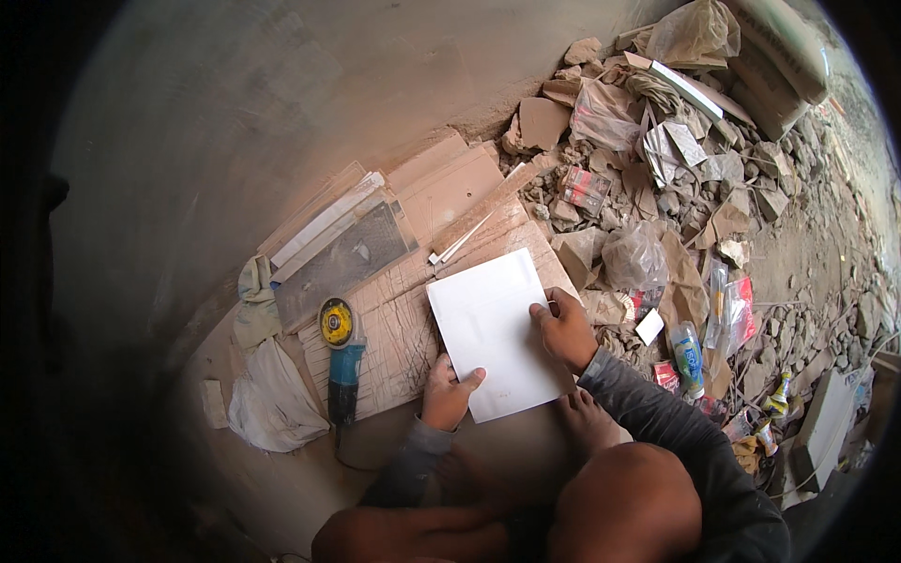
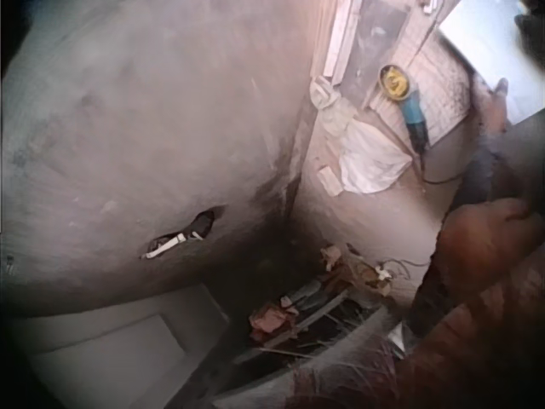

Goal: The person measures and marks a white tile with a ruler and pen, then uses an angle grinder to cut along the marked line. The person briefly walks to retrieve a tool before returning to complete the cut.

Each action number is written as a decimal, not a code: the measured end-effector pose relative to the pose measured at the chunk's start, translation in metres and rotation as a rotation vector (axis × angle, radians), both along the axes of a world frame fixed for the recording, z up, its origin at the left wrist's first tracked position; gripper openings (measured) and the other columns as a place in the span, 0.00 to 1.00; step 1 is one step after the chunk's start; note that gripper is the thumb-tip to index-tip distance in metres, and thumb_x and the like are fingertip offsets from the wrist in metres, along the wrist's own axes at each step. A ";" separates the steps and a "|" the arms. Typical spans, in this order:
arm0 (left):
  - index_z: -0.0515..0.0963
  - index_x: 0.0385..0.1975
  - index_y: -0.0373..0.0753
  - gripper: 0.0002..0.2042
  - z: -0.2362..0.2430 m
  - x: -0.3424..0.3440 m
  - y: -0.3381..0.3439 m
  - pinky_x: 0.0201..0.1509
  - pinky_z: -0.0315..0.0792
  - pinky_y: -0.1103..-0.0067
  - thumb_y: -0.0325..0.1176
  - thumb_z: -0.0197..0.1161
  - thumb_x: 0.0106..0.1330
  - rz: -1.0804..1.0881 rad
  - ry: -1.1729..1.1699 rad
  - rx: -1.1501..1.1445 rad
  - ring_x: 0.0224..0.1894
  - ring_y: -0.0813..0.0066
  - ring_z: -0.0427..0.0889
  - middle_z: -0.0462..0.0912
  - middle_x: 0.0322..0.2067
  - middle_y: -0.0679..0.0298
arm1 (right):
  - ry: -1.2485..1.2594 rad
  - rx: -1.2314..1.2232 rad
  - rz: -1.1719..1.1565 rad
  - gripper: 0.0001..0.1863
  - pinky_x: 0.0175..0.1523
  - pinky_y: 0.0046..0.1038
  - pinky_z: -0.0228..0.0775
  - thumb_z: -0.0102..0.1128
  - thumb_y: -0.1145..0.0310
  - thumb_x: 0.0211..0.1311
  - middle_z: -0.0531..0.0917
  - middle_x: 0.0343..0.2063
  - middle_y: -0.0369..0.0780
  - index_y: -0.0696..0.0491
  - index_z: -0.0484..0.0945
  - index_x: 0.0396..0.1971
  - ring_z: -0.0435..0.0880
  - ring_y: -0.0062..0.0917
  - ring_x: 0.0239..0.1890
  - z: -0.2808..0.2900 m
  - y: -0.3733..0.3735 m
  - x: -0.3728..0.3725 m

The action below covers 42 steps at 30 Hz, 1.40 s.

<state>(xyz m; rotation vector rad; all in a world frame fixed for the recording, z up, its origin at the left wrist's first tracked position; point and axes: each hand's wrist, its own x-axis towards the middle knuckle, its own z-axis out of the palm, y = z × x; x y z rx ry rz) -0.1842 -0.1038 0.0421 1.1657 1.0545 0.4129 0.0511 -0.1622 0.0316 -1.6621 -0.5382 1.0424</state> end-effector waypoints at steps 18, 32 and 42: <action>0.80 0.40 0.27 0.16 -0.005 0.040 0.022 0.42 0.80 0.66 0.33 0.73 0.59 -0.096 0.565 0.559 0.34 0.57 0.88 0.88 0.34 0.48 | -0.891 -0.071 -0.025 0.20 0.49 0.46 0.71 0.66 0.66 0.59 0.80 0.36 0.56 0.62 0.81 0.49 0.78 0.50 0.43 -0.004 0.023 0.009; 0.82 0.32 0.24 0.17 -0.020 0.090 0.023 0.49 0.75 0.56 0.36 0.72 0.53 -0.146 0.533 0.842 0.41 0.41 0.82 0.83 0.34 0.40 | -0.861 -0.101 -0.101 0.23 0.52 0.47 0.73 0.66 0.64 0.59 0.83 0.37 0.57 0.62 0.80 0.52 0.81 0.53 0.43 -0.026 0.025 0.061; 0.82 0.31 0.23 0.17 -0.002 0.102 0.051 0.50 0.77 0.58 0.37 0.67 0.58 -0.208 0.647 0.771 0.41 0.42 0.82 0.82 0.38 0.38 | -0.758 -0.120 -0.097 0.26 0.58 0.42 0.75 0.65 0.61 0.60 0.85 0.44 0.59 0.62 0.82 0.54 0.85 0.51 0.49 -0.043 0.051 0.074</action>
